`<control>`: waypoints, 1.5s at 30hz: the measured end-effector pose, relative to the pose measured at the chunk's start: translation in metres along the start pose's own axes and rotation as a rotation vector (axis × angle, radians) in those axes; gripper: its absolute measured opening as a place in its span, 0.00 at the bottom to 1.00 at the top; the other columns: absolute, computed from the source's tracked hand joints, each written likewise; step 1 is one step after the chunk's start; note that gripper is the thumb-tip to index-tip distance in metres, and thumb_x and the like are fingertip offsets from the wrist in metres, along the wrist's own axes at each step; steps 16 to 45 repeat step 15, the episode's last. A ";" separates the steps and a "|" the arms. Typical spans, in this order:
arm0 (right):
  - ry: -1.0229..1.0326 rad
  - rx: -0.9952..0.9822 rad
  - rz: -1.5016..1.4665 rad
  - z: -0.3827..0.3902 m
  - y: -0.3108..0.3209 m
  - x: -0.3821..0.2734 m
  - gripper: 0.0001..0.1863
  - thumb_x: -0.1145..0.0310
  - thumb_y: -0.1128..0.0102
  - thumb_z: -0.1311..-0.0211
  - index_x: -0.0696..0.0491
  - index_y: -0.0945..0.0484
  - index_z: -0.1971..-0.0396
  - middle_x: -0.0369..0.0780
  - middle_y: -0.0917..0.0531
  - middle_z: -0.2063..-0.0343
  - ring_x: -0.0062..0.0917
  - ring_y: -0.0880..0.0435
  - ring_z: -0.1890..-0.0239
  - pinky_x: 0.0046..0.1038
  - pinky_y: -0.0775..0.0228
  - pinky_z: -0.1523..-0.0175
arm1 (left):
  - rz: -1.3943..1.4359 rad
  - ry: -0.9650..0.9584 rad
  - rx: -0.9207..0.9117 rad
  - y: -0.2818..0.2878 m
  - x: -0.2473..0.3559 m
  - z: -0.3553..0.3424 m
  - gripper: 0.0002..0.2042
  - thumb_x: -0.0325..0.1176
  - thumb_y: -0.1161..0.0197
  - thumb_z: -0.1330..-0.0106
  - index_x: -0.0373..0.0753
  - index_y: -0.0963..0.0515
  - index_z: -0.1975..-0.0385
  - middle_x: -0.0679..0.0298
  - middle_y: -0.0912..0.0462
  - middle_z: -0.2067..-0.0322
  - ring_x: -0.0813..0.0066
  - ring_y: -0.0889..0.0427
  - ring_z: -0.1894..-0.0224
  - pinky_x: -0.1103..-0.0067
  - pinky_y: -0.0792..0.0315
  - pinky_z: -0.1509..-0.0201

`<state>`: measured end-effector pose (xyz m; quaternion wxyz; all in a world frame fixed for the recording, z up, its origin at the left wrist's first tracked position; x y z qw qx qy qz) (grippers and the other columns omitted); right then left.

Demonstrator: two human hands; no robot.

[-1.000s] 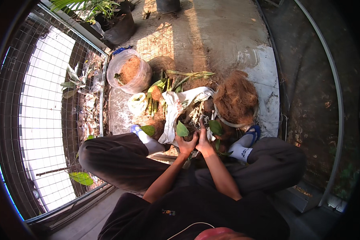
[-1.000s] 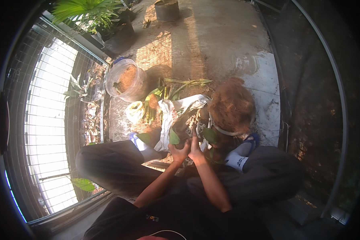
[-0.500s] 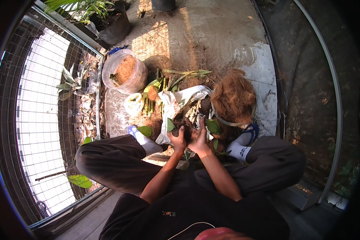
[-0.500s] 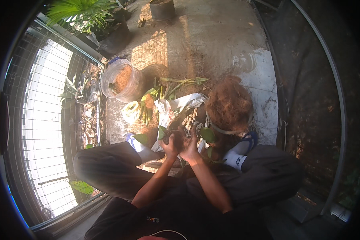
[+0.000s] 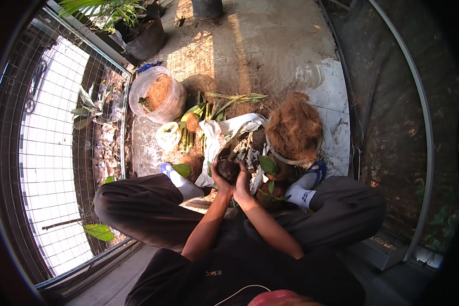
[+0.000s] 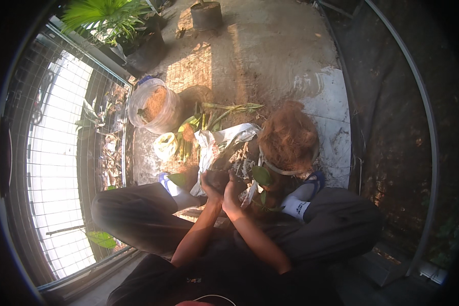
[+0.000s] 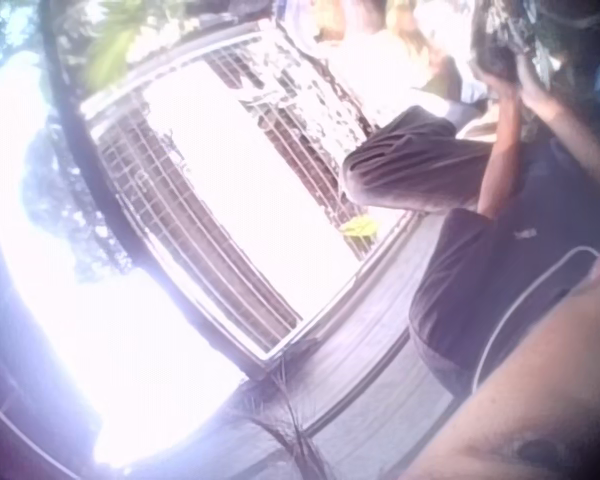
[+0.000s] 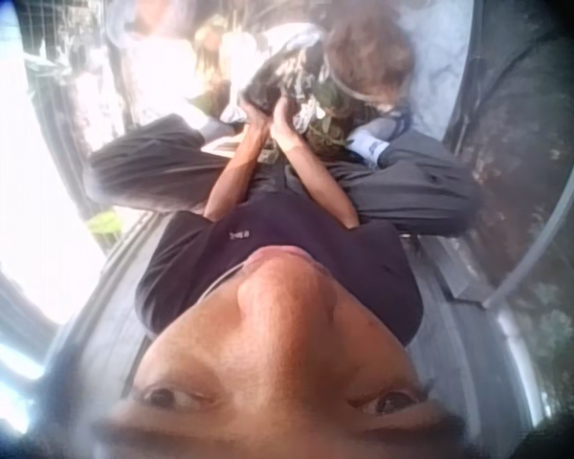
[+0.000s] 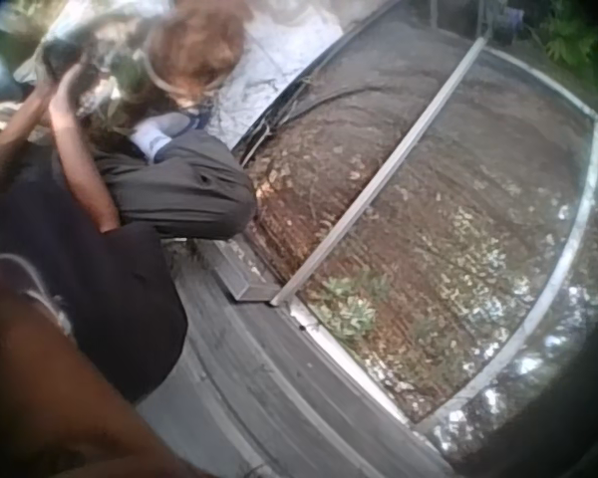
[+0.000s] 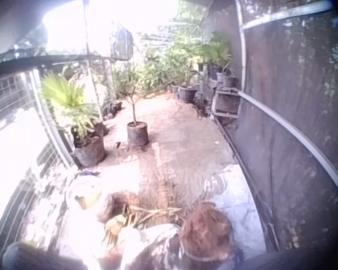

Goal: The person sits on the floor and packs soil and coconut coir around small plants, forming them into compact balls by hand. They handle the plants and soil materials directly, shaping and compressing the mixture into round forms.

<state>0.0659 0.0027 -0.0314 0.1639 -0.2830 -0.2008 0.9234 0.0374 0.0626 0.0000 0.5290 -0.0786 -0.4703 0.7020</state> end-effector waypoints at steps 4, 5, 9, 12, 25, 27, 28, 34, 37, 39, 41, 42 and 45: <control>-0.019 -0.057 -0.106 0.004 0.009 -0.002 0.20 0.57 0.57 0.27 0.57 0.22 0.54 0.38 0.19 0.55 0.26 0.21 0.53 0.28 0.29 0.46 | -0.305 -0.063 -0.075 -0.014 -0.001 -0.002 0.18 0.45 0.41 0.33 0.36 0.22 0.56 0.61 0.18 0.61 0.69 0.19 0.59 0.74 0.25 0.52; 0.003 -0.099 -0.137 0.005 0.009 -0.009 0.20 0.57 0.58 0.27 0.56 0.22 0.54 0.38 0.18 0.56 0.27 0.20 0.54 0.29 0.28 0.46 | -0.512 -0.117 -0.019 -0.017 -0.003 0.006 0.17 0.44 0.40 0.33 0.35 0.22 0.56 0.61 0.18 0.60 0.69 0.20 0.59 0.73 0.26 0.52; -0.015 0.069 -0.147 0.001 0.028 -0.034 0.22 0.56 0.63 0.27 0.55 0.21 0.56 0.39 0.16 0.58 0.30 0.18 0.56 0.30 0.25 0.49 | -0.944 -0.372 -0.132 -0.054 -0.004 0.034 0.18 0.29 0.30 0.42 0.32 0.24 0.53 0.60 0.18 0.58 0.72 0.20 0.57 0.77 0.26 0.50; -0.106 -0.312 -0.134 -0.001 0.015 -0.043 0.23 0.53 0.61 0.29 0.53 0.21 0.54 0.40 0.17 0.56 0.30 0.17 0.54 0.30 0.25 0.47 | -1.068 -0.517 -0.267 -0.067 0.004 0.040 0.19 0.28 0.31 0.42 0.31 0.25 0.52 0.58 0.18 0.56 0.69 0.19 0.56 0.75 0.27 0.47; -0.025 -0.645 -0.050 0.006 -0.002 -0.039 0.24 0.51 0.57 0.28 0.55 0.28 0.46 0.40 0.20 0.49 0.30 0.20 0.47 0.31 0.30 0.38 | -1.236 -0.906 -0.320 -0.073 0.016 0.049 0.17 0.30 0.34 0.40 0.34 0.26 0.52 0.55 0.17 0.56 0.59 0.20 0.51 0.68 0.33 0.37; -0.025 -0.645 -0.050 0.006 -0.002 -0.039 0.24 0.51 0.57 0.28 0.55 0.28 0.46 0.40 0.20 0.49 0.30 0.20 0.47 0.31 0.30 0.38 | -1.236 -0.906 -0.320 -0.073 0.016 0.049 0.17 0.30 0.34 0.40 0.34 0.26 0.52 0.55 0.17 0.56 0.59 0.20 0.51 0.68 0.33 0.37; -0.025 -0.645 -0.050 0.006 -0.002 -0.039 0.24 0.51 0.57 0.28 0.55 0.28 0.46 0.40 0.20 0.49 0.30 0.20 0.47 0.31 0.30 0.38 | -1.236 -0.906 -0.320 -0.073 0.016 0.049 0.17 0.30 0.34 0.40 0.34 0.26 0.52 0.55 0.17 0.56 0.59 0.20 0.51 0.68 0.33 0.37; -0.025 -0.645 -0.050 0.006 -0.002 -0.039 0.24 0.51 0.57 0.28 0.55 0.28 0.46 0.40 0.20 0.49 0.30 0.20 0.47 0.31 0.30 0.38 | -1.236 -0.906 -0.320 -0.073 0.016 0.049 0.17 0.30 0.34 0.40 0.34 0.26 0.52 0.55 0.17 0.56 0.59 0.20 0.51 0.68 0.33 0.37; -0.025 -0.645 -0.050 0.006 -0.002 -0.039 0.24 0.51 0.57 0.28 0.55 0.28 0.46 0.40 0.20 0.49 0.30 0.20 0.47 0.31 0.30 0.38 | -1.236 -0.906 -0.320 -0.073 0.016 0.049 0.17 0.30 0.34 0.40 0.34 0.26 0.52 0.55 0.17 0.56 0.59 0.20 0.51 0.68 0.33 0.37; -0.025 -0.645 -0.050 0.006 -0.002 -0.039 0.24 0.51 0.57 0.28 0.55 0.28 0.46 0.40 0.20 0.49 0.30 0.20 0.47 0.31 0.30 0.38 | -1.236 -0.906 -0.320 -0.073 0.016 0.049 0.17 0.30 0.34 0.40 0.34 0.26 0.52 0.55 0.17 0.56 0.59 0.20 0.51 0.68 0.33 0.37; -0.025 -0.645 -0.050 0.006 -0.002 -0.039 0.24 0.51 0.57 0.28 0.55 0.28 0.46 0.40 0.20 0.49 0.30 0.20 0.47 0.31 0.30 0.38 | -1.236 -0.906 -0.320 -0.073 0.016 0.049 0.17 0.30 0.34 0.40 0.34 0.26 0.52 0.55 0.17 0.56 0.59 0.20 0.51 0.68 0.33 0.37; -0.025 -0.645 -0.050 0.006 -0.002 -0.039 0.24 0.51 0.57 0.28 0.55 0.28 0.46 0.40 0.20 0.49 0.30 0.20 0.47 0.31 0.30 0.38 | -1.236 -0.906 -0.320 -0.073 0.016 0.049 0.17 0.30 0.34 0.40 0.34 0.26 0.52 0.55 0.17 0.56 0.59 0.20 0.51 0.68 0.33 0.37; -0.025 -0.645 -0.050 0.006 -0.002 -0.039 0.24 0.51 0.57 0.28 0.55 0.28 0.46 0.40 0.20 0.49 0.30 0.20 0.47 0.31 0.30 0.38 | -1.236 -0.906 -0.320 -0.073 0.016 0.049 0.17 0.30 0.34 0.40 0.34 0.26 0.52 0.55 0.17 0.56 0.59 0.20 0.51 0.68 0.33 0.37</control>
Point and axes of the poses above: each hand's wrist, its own z-axis away from the middle knuckle, its own y-axis out of the back of the hand, x = y × z, the point moved 6 cm from there along -z, towards the middle knuckle
